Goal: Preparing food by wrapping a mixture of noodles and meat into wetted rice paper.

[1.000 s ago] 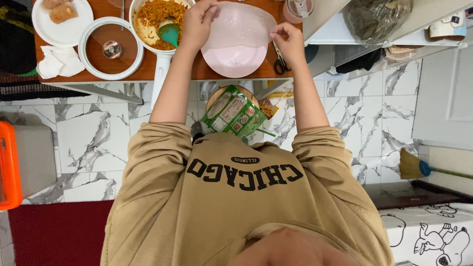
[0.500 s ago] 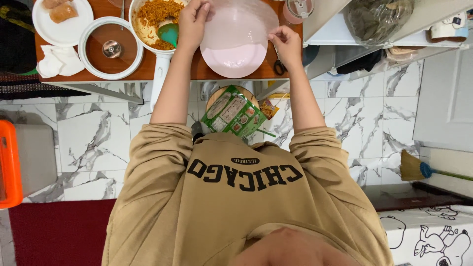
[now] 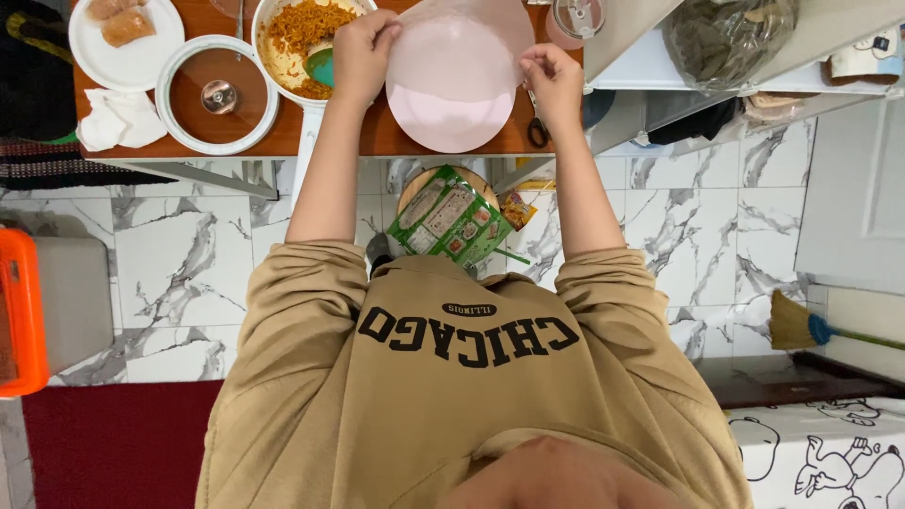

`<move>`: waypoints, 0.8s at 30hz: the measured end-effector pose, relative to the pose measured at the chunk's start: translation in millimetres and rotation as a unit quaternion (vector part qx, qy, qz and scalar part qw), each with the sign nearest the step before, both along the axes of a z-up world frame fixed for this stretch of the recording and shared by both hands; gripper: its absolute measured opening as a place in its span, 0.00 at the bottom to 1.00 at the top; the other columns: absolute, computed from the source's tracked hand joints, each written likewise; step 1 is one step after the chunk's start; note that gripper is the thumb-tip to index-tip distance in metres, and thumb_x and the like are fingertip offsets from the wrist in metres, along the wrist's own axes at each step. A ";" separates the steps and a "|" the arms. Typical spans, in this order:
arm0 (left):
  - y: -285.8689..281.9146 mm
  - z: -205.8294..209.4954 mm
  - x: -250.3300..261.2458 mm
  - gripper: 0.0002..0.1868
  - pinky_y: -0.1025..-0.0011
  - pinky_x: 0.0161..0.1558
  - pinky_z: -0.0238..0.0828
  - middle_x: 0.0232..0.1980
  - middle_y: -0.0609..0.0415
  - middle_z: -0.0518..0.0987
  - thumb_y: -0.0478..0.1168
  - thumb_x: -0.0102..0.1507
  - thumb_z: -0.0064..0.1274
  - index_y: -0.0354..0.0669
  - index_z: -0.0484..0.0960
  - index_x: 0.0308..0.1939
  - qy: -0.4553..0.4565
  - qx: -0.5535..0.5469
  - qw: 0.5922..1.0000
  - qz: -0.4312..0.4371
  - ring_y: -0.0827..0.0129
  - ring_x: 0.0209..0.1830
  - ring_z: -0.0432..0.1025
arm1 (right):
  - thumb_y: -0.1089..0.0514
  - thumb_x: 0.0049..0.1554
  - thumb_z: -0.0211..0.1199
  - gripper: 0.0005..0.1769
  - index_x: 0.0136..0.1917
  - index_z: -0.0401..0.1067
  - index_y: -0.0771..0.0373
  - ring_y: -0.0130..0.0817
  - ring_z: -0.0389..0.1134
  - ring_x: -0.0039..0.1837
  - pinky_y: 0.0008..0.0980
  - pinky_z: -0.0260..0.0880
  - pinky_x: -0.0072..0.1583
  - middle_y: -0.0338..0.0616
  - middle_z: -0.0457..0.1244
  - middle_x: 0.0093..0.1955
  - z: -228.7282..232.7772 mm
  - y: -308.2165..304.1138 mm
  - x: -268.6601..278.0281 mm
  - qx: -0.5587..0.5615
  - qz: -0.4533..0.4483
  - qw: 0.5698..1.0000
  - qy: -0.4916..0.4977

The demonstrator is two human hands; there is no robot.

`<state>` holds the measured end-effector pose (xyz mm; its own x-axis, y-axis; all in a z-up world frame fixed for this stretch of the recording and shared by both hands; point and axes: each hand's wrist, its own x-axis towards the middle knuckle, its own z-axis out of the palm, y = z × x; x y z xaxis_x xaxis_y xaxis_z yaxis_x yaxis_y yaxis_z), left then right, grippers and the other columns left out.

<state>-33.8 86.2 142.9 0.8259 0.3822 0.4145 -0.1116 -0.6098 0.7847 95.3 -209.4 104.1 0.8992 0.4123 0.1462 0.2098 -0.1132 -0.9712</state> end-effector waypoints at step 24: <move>2.3 -9.9 -8.2 0.04 0.52 0.41 0.72 0.38 0.43 0.82 0.35 0.64 0.60 0.38 0.85 0.40 -0.028 0.156 0.987 0.012 0.45 0.40 0.75 | 0.68 0.62 0.66 0.02 0.50 0.76 0.67 0.20 0.69 0.43 0.23 0.73 0.46 0.34 0.69 0.42 -2.5 -4.6 3.0 -0.017 -0.030 0.998 -0.050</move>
